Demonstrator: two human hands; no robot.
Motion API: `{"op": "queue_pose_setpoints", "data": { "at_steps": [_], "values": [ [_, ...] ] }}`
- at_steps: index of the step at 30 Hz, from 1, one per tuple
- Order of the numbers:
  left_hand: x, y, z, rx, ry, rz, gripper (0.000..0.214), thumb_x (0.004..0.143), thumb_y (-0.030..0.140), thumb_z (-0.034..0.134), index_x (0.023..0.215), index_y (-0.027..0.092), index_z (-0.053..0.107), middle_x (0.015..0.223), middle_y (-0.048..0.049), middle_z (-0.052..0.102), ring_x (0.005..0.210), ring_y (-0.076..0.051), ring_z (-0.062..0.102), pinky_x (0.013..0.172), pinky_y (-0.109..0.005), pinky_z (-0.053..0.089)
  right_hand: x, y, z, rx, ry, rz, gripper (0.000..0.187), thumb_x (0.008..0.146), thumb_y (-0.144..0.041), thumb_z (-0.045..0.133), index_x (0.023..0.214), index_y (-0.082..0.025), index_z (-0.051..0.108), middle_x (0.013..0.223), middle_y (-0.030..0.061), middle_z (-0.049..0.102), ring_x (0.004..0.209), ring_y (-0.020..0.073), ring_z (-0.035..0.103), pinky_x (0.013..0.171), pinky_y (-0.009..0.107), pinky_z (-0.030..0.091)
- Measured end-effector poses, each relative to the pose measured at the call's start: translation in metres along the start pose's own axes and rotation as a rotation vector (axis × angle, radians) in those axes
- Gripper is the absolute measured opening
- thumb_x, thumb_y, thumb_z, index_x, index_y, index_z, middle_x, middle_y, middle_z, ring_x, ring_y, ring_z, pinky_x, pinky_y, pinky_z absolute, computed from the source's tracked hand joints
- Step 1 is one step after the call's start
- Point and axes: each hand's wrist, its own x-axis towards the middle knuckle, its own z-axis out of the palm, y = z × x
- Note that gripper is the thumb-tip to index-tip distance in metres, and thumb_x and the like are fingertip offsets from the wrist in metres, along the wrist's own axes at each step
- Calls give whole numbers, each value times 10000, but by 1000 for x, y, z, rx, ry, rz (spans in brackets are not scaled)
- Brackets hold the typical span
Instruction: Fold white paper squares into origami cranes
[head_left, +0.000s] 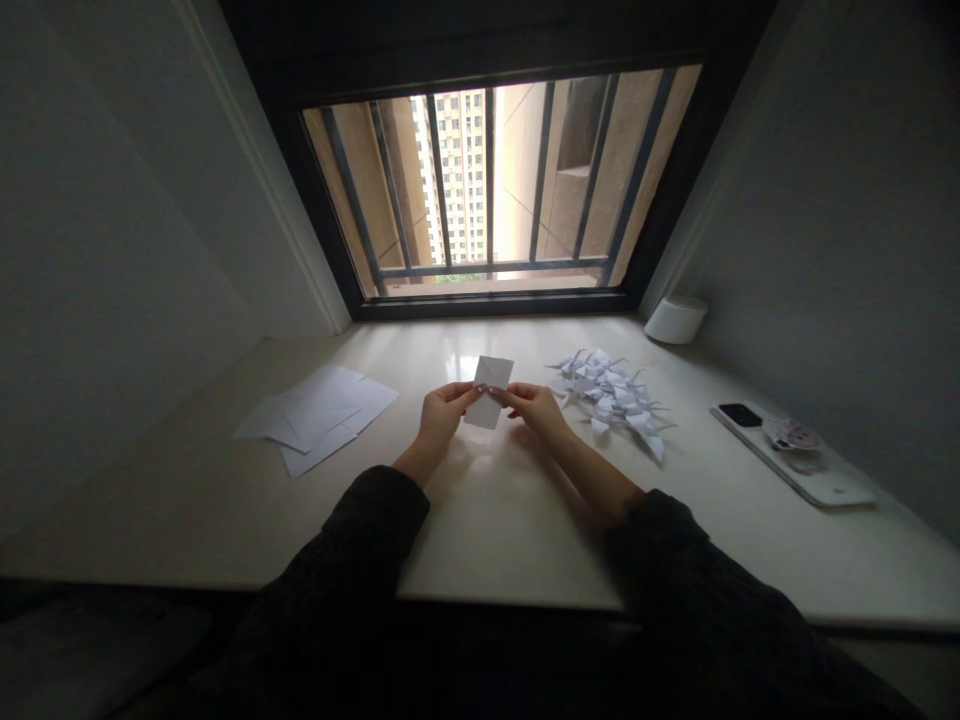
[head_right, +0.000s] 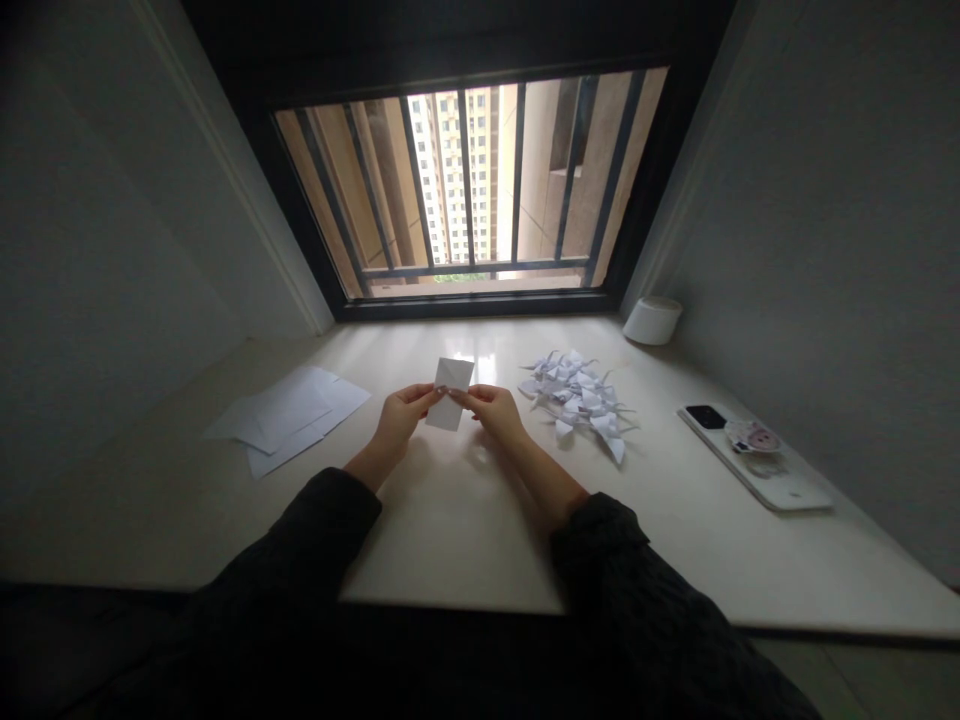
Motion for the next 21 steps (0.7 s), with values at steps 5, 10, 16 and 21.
{"op": "queue_pose_setpoints", "data": {
  "at_steps": [5,10,16,21],
  "values": [
    [-1,0,0,-5,6,-43,357,559,433,794,778,154,743,728,-55,693,617,-121,554,614,-262,389,-1,-1,-1,6,-3,19,382,536,-536,754,580,-167,664,570,8,586,574,118,492,558,262,387],
    [0,4,-1,21,32,-78,378,559,459,788,780,156,742,711,-53,686,617,-128,563,617,-265,394,1,0,-3,-18,12,72,365,540,-516,761,621,-165,705,585,22,599,591,126,504,561,266,376],
    [1,7,-3,82,43,-35,363,554,453,786,751,151,735,665,-34,672,576,-108,530,580,-248,369,3,0,-4,-40,-13,85,362,515,-506,780,583,-162,685,587,36,628,570,122,518,540,256,374],
    [-1,12,-4,89,55,-2,351,543,457,784,691,149,703,647,-24,666,549,-105,515,532,-238,336,4,-4,-9,-105,-102,-4,358,561,-514,758,634,-166,719,629,56,672,606,139,550,556,257,391]
  ]
}}
